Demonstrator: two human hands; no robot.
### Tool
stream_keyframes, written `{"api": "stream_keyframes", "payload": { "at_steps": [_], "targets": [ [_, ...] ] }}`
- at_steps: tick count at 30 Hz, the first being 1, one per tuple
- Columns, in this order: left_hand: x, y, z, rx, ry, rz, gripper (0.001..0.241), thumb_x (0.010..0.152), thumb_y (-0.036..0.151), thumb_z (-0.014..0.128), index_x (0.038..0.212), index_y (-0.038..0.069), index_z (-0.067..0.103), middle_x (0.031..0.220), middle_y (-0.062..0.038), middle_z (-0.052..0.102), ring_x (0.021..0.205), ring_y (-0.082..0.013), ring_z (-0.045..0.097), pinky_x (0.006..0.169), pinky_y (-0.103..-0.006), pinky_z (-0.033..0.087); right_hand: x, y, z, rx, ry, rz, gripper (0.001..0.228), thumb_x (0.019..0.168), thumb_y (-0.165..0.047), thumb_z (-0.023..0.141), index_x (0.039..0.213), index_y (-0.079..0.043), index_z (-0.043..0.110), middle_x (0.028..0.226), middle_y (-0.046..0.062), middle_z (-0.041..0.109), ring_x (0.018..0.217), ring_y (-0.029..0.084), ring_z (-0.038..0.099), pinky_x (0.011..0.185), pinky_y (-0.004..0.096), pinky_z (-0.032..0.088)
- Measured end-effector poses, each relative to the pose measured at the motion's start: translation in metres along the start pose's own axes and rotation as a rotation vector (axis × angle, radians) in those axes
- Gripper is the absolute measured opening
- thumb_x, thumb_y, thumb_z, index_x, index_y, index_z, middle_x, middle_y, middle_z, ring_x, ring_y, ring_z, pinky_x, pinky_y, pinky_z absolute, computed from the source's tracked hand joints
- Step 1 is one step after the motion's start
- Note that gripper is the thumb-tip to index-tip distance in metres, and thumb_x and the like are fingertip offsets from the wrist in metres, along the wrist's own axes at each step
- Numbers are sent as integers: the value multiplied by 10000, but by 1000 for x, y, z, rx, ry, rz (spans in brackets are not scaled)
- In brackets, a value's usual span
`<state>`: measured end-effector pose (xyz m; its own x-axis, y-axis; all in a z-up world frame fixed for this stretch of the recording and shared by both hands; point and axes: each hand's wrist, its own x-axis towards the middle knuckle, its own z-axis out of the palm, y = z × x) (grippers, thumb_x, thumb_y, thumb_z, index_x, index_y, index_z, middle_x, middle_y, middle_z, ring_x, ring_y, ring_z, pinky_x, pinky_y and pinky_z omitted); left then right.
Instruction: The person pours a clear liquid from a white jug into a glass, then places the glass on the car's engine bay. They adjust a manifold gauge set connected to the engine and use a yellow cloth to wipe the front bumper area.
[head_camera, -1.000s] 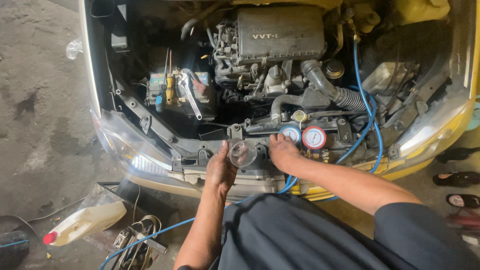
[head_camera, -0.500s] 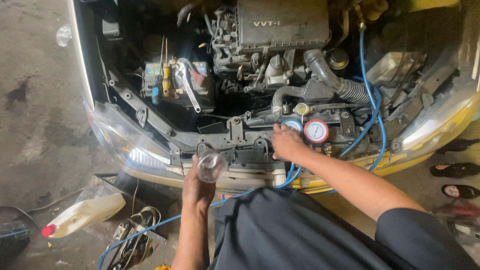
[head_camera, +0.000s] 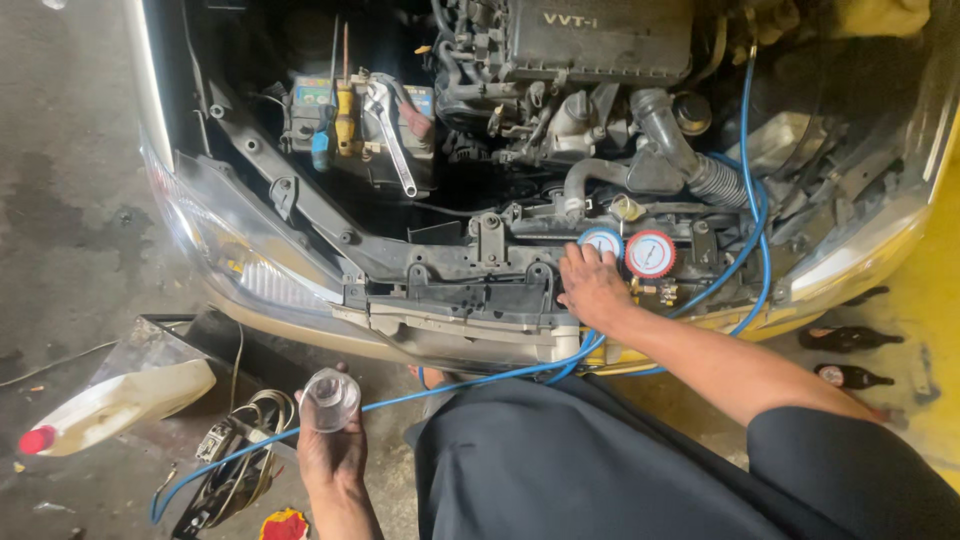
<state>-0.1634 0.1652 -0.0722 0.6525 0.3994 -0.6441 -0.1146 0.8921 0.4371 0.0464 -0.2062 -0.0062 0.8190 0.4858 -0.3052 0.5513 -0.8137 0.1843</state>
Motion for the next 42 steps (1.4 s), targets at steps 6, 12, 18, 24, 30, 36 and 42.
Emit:
{"api": "stream_keyframes", "payload": {
  "at_steps": [6, 12, 18, 24, 30, 36, 42],
  "targets": [
    [24, 12, 8, -17, -10, -72, 309, 1122, 285, 522, 1272, 33, 617, 1256, -182, 678, 1149, -255, 683, 1020, -398, 561, -1, 8, 13, 17, -6, -58, 569, 816, -449, 771, 1133, -10, 596, 1227, 157, 517, 1144, 314, 507, 879, 473, 434],
    [45, 32, 32, 141, -79, -82, 382, 1114, 337, 477, 1276, 16, 606, 1271, -206, 683, 1179, -258, 678, 1061, -382, 536, -52, 37, 71, 786, 534, 493, 240, 1021, -299, 680, 1089, -76, 624, 1139, 136, 635, 974, 245, 684, 889, 403, 561],
    [59, 42, 64, 210, -143, -168, 419, 1093, 355, 523, 1302, 4, 614, 1300, -202, 673, 1171, -258, 663, 1049, -384, 525, -111, -8, 136, 1312, 557, 1056, 244, 972, -254, 700, 1024, -16, 690, 901, 99, 730, 803, 197, 675, 721, 346, 556],
    [63, 36, 102, 252, -276, -249, 476, 1074, 381, 546, 1313, -28, 596, 1308, -194, 662, 1139, -261, 652, 1019, -416, 524, -76, -33, 102, 689, 415, 885, 237, 951, -267, 643, 1012, -50, 717, 1017, 168, 744, 886, 324, 705, 773, 427, 563],
    [58, 25, 118, 278, -312, -313, 476, 1065, 397, 550, 1319, -4, 595, 1264, -163, 660, 1142, -269, 645, 1002, -415, 508, -35, -18, 87, 381, 19, 858, 357, 996, -383, 559, 947, -64, 710, 945, 177, 739, 858, 353, 718, 751, 468, 575],
    [29, 13, 105, 279, -353, -231, 472, 1080, 387, 542, 1327, -14, 578, 1298, -182, 640, 1179, -270, 628, 1065, -426, 491, -52, -8, 91, 310, 114, 669, 304, 939, -319, 576, 960, -35, 681, 914, 171, 732, 757, 337, 734, 673, 449, 593],
    [-29, -10, 90, 276, -173, -178, 477, 1049, 395, 489, 1281, -2, 617, 1268, -186, 683, 1176, -262, 651, 1062, -394, 508, -88, 40, 13, -13, 19, 353, 204, 900, -273, 636, 952, -86, 695, 1024, 129, 697, 898, 285, 708, 598, 419, 592]
  ]
}}
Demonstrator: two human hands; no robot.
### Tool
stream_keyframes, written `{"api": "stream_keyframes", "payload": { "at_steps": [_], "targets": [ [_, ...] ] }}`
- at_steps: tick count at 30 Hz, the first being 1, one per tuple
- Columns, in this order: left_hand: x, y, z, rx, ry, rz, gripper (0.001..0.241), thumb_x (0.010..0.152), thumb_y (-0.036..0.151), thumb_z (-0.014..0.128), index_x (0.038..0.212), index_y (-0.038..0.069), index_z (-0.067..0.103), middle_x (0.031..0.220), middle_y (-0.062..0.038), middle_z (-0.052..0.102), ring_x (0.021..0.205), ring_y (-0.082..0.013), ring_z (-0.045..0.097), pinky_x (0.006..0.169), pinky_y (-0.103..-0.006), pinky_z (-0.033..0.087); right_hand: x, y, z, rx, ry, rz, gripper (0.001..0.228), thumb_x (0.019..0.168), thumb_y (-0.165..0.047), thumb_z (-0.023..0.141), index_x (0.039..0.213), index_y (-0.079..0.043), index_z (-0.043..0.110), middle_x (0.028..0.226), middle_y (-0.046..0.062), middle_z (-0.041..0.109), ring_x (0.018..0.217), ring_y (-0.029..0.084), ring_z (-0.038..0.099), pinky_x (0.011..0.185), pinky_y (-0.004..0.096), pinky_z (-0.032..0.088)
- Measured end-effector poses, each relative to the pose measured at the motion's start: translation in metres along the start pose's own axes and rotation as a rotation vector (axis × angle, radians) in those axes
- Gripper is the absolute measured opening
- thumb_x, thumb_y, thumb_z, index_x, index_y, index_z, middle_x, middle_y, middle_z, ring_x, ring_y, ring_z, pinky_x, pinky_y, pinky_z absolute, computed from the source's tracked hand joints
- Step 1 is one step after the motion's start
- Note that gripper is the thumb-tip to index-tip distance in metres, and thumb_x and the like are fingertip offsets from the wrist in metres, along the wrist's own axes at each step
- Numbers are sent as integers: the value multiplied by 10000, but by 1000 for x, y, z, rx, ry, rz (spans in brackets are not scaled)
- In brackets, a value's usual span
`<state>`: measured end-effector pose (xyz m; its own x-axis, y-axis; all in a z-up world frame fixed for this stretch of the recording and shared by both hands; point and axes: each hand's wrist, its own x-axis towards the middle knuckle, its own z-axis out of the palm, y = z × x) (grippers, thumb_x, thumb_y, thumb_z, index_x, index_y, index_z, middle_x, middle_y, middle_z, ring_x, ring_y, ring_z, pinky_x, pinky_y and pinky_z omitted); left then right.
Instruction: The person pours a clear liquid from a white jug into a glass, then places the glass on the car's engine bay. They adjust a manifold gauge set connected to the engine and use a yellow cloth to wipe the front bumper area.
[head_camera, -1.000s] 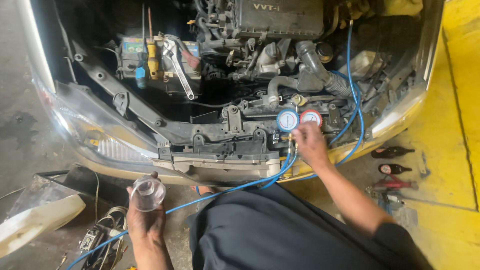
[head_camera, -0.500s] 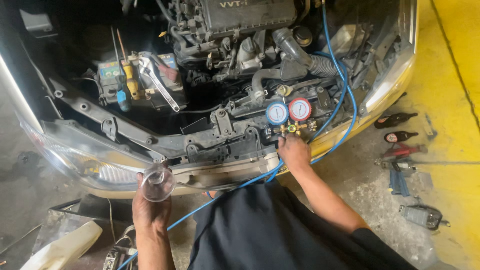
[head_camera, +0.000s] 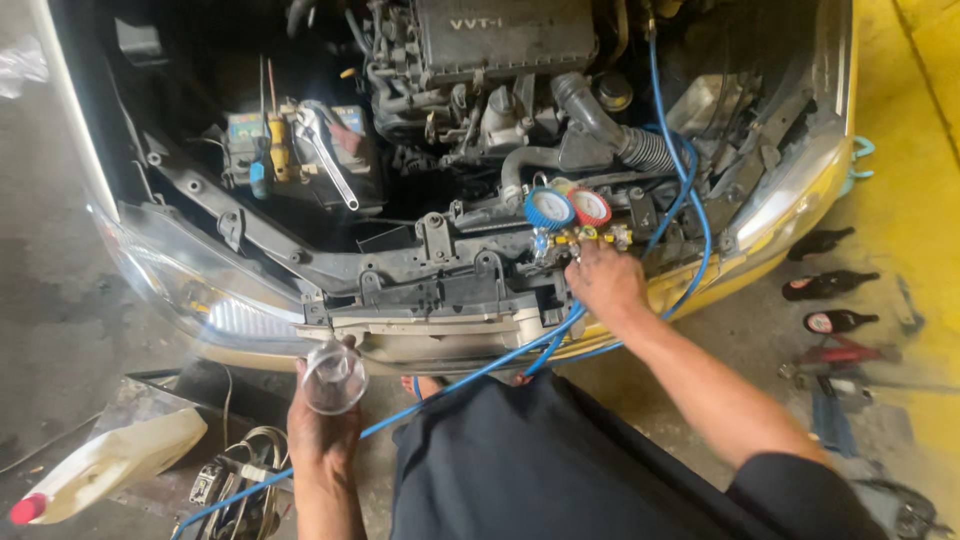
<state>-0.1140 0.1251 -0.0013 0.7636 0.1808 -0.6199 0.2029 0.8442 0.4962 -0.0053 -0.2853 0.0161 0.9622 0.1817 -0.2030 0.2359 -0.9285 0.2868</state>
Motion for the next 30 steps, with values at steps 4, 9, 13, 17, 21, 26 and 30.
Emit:
{"api": "stream_keyframes", "payload": {
  "at_steps": [4, 9, 13, 17, 21, 26, 30],
  "targets": [
    [-27, -23, -2, -38, -20, 66, 433, 1100, 364, 480, 1291, -4, 605, 1281, -182, 664, 1169, -261, 645, 1034, -398, 511, 15, 38, -28, -252, 218, -300, 131, 883, -215, 625, 945, -133, 706, 994, 87, 670, 954, 240, 686, 559, 353, 579],
    [-56, -41, -14, -150, -116, 213, 433, 1122, 350, 475, 1291, -24, 613, 1285, -229, 675, 1119, -282, 666, 1004, -398, 528, 76, 33, -19, -7, 482, -463, 175, 953, -223, 607, 839, -99, 654, 953, 119, 641, 932, 261, 682, 667, 418, 581],
    [-100, -58, -29, -176, 13, 274, 399, 1124, 339, 484, 1279, -4, 615, 1269, -211, 677, 1146, -275, 671, 1027, -390, 536, 91, -8, 8, 303, 436, -438, 194, 965, -202, 571, 1006, -20, 624, 915, 154, 637, 743, 306, 679, 616, 436, 570],
    [-123, -63, -44, -183, 51, 328, 333, 1113, 297, 521, 1268, 20, 622, 1261, -218, 685, 1140, -271, 678, 1005, -378, 548, 71, -40, 46, 354, 492, -566, 136, 957, -181, 574, 960, -48, 604, 927, 138, 628, 780, 305, 693, 637, 433, 565],
    [-120, -59, -66, -187, 115, 338, 279, 1086, 256, 549, 1255, 49, 628, 1264, -178, 675, 1151, -273, 690, 1010, -379, 558, 48, -67, 74, 276, 353, -431, 132, 955, -160, 579, 1026, -57, 618, 1009, 131, 638, 820, 304, 707, 708, 422, 577],
    [-90, -30, -73, -183, 0, 276, 342, 1111, 305, 530, 1254, 14, 638, 1282, -221, 682, 1138, -265, 680, 1002, -381, 551, 48, -94, 65, 251, 225, -222, 239, 899, -254, 576, 1015, -54, 637, 999, 160, 665, 814, 292, 728, 677, 418, 591],
    [-71, -1, -80, -157, -102, 249, 422, 1122, 351, 491, 1274, -16, 634, 1297, -231, 676, 1141, -274, 680, 1013, -387, 548, 62, -110, 65, 114, 154, -167, 326, 932, -230, 566, 1166, -16, 640, 950, 170, 691, 764, 273, 742, 584, 390, 607]
  ]
}}
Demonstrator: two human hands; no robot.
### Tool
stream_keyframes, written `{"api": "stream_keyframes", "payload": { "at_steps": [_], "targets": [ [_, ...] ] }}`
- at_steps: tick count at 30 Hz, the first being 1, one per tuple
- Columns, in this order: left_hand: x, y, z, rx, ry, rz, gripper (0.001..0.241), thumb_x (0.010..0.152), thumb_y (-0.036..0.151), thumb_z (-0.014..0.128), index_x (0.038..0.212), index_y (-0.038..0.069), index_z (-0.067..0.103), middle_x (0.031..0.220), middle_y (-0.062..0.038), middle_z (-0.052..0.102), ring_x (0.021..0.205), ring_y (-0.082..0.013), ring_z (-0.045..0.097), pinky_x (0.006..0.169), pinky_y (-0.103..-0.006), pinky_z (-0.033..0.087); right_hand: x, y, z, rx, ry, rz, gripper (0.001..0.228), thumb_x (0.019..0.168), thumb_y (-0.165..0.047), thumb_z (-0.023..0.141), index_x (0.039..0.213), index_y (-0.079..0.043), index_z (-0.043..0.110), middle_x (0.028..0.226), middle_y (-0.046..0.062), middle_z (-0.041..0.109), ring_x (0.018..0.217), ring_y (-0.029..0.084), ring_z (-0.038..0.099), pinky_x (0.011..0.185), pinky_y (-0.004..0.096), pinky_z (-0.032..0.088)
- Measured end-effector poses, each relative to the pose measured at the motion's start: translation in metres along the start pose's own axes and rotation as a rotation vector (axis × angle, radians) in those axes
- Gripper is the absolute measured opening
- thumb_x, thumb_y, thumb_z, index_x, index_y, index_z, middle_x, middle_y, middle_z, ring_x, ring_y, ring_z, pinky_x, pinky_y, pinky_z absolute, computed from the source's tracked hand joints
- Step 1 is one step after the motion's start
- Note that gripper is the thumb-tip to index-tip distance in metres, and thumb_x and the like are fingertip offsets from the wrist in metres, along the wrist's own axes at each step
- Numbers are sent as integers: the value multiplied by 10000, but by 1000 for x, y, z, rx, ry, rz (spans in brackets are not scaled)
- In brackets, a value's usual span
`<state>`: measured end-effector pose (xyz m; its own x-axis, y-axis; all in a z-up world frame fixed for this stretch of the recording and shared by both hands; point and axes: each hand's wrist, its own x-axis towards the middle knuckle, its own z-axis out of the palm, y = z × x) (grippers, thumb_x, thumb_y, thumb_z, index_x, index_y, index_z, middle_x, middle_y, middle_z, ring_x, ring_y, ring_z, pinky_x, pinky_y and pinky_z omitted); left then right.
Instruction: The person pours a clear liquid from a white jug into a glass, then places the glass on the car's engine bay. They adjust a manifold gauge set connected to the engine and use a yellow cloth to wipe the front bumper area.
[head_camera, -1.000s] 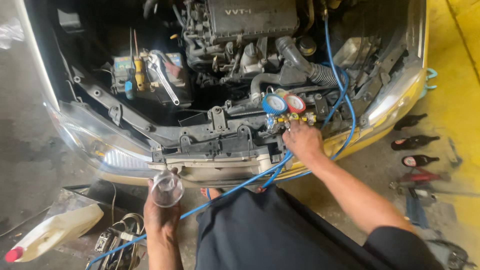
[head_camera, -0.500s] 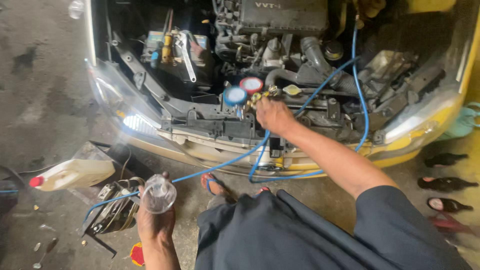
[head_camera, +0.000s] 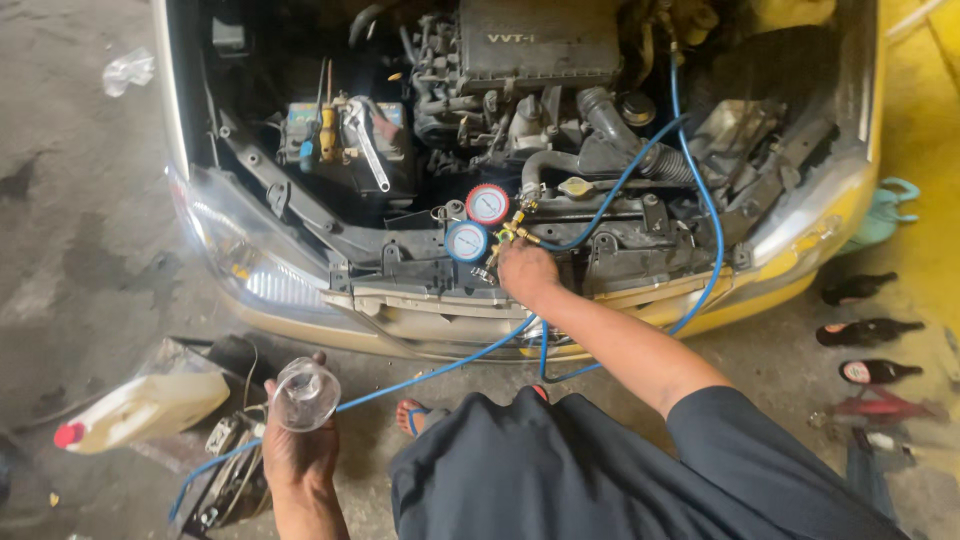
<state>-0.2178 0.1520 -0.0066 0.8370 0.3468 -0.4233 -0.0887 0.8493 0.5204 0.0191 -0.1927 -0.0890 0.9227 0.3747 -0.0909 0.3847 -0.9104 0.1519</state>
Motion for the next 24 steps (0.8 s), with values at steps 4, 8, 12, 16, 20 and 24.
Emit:
{"api": "stream_keyframes", "payload": {
  "at_steps": [4, 8, 12, 16, 20, 24],
  "targets": [
    [22, 22, -11, 7, 17, -25, 411, 1128, 350, 484, 1273, -8, 625, 1308, -222, 658, 1154, -281, 678, 1034, -391, 546, 8, 4, 6, -21, 34, -95, 220, 933, -199, 564, 1048, -48, 676, 975, 142, 702, 849, 279, 739, 679, 402, 604],
    [36, 42, -26, -17, 26, -76, 388, 1133, 328, 490, 1280, -5, 621, 1320, -223, 660, 1163, -275, 669, 1039, -385, 538, 3, 3, 0, -15, 13, -107, 197, 934, -194, 549, 1035, -70, 664, 994, 133, 697, 859, 297, 732, 707, 415, 599],
    [50, 62, -37, 36, 87, -120, 417, 1116, 358, 476, 1264, -5, 621, 1304, -205, 666, 1157, -255, 667, 1021, -395, 537, 0, -1, -16, 21, 80, -47, 170, 924, -168, 548, 1041, -95, 647, 1067, 122, 678, 924, 293, 707, 764, 422, 590],
    [63, 79, -46, 53, 70, -145, 442, 1112, 365, 468, 1286, -15, 613, 1314, -192, 672, 1175, -234, 669, 1045, -376, 533, -19, -19, -18, -89, 18, 123, 270, 929, -308, 575, 1064, -77, 609, 1071, 117, 633, 1012, 281, 647, 782, 449, 551],
    [80, 86, -42, 21, 41, -172, 435, 1125, 366, 471, 1307, -5, 605, 1319, -194, 653, 1158, -239, 660, 1029, -381, 524, -17, -25, -18, -1, 82, 199, 293, 903, -262, 610, 1132, -80, 593, 1101, 104, 619, 1080, 279, 616, 844, 448, 522],
    [84, 89, -35, 45, -40, -215, 488, 1132, 379, 460, 1320, -44, 618, 1321, -189, 653, 1127, -232, 657, 1005, -379, 525, -20, -30, -13, 76, 228, 273, 269, 891, -231, 646, 1115, -96, 586, 1134, 105, 603, 1159, 294, 592, 870, 473, 499]
  ]
}}
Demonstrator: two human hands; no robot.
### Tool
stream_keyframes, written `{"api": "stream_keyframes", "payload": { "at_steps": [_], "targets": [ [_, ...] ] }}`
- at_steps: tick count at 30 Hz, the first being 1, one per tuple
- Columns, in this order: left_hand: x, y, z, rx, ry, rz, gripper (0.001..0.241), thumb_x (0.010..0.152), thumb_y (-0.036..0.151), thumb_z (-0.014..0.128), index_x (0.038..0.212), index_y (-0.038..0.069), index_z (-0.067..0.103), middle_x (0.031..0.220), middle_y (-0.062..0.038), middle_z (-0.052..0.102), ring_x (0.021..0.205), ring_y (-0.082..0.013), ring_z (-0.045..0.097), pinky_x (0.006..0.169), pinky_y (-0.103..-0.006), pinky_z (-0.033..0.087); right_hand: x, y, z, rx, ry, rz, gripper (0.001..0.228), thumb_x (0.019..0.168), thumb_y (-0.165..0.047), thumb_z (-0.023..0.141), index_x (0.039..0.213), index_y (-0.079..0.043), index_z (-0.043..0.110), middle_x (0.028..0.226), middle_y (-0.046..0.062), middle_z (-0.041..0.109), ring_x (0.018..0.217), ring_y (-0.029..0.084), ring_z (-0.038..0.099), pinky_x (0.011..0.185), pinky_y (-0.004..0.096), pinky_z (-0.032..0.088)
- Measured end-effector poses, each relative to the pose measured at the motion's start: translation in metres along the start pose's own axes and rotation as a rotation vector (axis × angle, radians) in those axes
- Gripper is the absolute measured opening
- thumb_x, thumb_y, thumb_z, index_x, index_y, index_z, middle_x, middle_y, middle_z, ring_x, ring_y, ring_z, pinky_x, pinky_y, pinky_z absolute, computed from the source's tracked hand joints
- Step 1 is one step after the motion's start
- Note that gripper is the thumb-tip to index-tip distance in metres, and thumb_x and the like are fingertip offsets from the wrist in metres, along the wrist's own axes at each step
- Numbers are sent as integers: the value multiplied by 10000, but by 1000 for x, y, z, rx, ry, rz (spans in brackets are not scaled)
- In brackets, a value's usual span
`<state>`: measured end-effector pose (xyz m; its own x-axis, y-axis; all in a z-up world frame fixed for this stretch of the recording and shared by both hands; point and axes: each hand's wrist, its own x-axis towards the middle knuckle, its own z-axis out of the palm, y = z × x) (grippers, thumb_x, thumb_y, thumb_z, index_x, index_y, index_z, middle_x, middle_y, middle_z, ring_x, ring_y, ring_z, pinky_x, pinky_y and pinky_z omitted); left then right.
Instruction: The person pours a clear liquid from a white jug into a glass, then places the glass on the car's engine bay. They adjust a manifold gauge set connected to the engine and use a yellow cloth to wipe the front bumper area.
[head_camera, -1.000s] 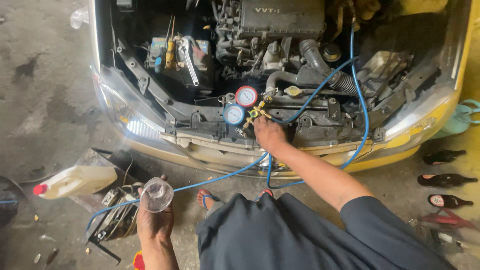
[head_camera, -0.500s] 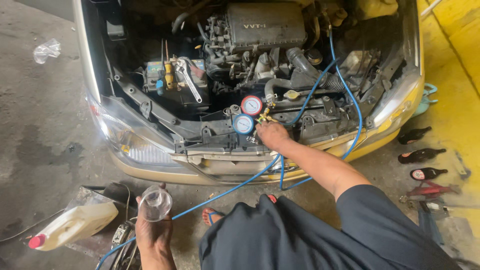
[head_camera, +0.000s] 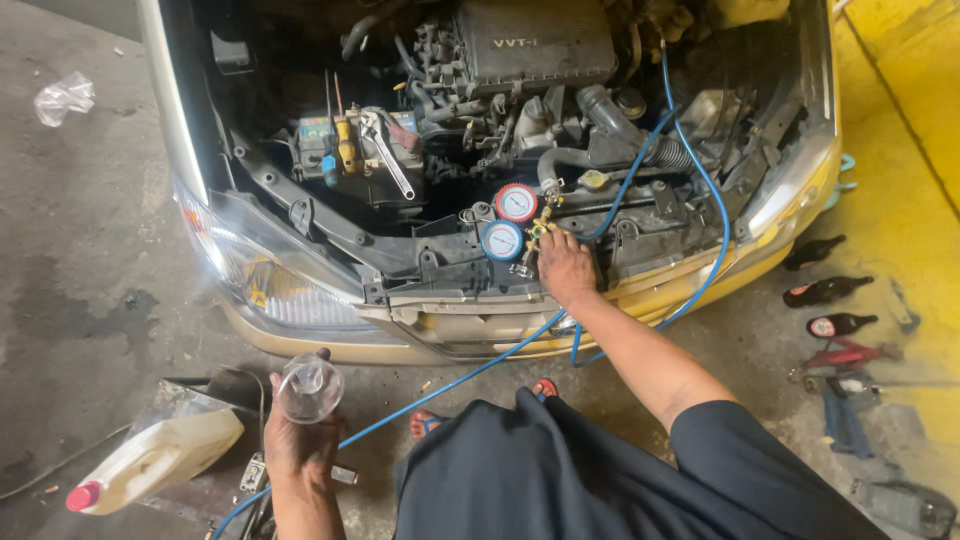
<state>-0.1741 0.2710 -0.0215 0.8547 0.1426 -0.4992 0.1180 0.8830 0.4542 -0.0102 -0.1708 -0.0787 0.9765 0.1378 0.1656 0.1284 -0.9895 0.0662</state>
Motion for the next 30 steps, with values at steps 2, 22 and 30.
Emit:
{"api": "stream_keyframes", "payload": {
  "at_steps": [2, 22, 30],
  "targets": [
    [0, 2, 7, 66, 53, 20, 456, 1111, 377, 454, 1297, -11, 606, 1308, -186, 661, 1124, -231, 661, 994, -385, 529, -1, -1, -3, -35, -7, 15, 295, 903, -260, 652, 1121, -74, 579, 1157, 138, 580, 1127, 312, 576, 870, 486, 485],
    [-12, -21, 18, -1, 75, 76, 319, 1102, 301, 540, 1204, 19, 647, 1175, -138, 700, 1070, -245, 684, 991, -409, 550, -6, 2, 4, 36, -85, 42, 335, 975, -280, 601, 1185, -20, 624, 1199, 189, 542, 1110, 354, 570, 850, 518, 482],
    [-27, -38, 33, -71, 125, 127, 267, 1055, 219, 543, 1169, -2, 638, 1126, -131, 731, 1041, -240, 720, 974, -413, 584, -6, 5, 0, 103, -93, 23, 300, 965, -294, 623, 1109, -32, 649, 1176, 164, 573, 1165, 342, 566, 918, 506, 473]
  ]
}}
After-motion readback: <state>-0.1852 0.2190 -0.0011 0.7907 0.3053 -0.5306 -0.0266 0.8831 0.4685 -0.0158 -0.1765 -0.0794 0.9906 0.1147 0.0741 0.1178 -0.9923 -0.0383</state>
